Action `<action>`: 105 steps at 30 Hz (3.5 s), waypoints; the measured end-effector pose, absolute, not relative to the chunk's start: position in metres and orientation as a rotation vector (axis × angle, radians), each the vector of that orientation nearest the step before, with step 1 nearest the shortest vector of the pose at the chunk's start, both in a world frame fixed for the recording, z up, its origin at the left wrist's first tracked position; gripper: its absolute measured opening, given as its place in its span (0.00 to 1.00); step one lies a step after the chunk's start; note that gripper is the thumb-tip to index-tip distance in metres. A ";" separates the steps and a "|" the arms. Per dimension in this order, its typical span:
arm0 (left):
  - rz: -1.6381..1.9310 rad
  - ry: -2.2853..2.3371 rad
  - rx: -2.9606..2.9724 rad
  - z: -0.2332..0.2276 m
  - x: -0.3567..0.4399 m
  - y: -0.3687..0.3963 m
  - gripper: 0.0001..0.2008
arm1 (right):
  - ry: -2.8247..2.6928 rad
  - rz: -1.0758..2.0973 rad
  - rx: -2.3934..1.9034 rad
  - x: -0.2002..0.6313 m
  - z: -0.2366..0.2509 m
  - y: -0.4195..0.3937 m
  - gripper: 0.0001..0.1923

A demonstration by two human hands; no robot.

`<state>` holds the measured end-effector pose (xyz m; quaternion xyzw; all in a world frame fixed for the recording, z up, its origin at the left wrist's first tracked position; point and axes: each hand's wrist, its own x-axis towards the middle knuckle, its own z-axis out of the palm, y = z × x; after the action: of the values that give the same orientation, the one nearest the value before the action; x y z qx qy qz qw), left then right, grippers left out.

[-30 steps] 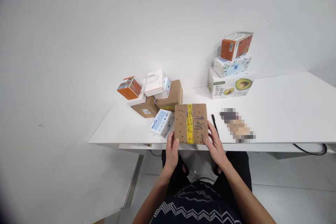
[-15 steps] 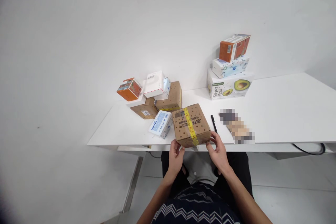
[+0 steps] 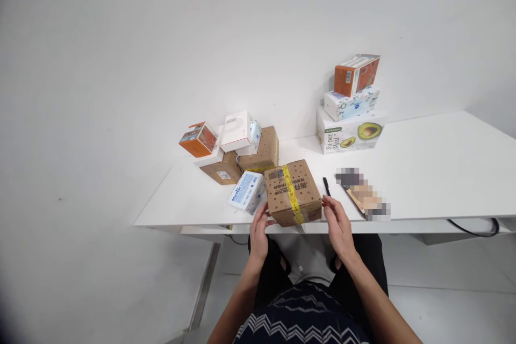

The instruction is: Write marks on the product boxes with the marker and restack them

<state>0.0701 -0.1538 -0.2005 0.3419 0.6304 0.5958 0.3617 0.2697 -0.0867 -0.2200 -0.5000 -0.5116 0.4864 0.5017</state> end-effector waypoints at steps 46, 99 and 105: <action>1.386 1.621 0.826 -0.218 0.070 -0.152 0.19 | -1.570 1.028 -1.156 0.276 -0.193 -0.099 0.25; 1.407 2.112 2.228 -0.155 0.091 -0.144 0.06 | -2.163 0.604 -2.073 0.284 -0.218 -0.031 0.15; 1.320 1.883 2.385 -0.126 0.083 -0.119 0.04 | -2.135 0.709 -1.966 0.287 -0.208 -0.019 0.11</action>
<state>0.0831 -0.1195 -0.1260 0.7173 0.5662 0.3969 -0.0857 0.2873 -0.0190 -0.2079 -0.6560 -0.7126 0.2366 0.0768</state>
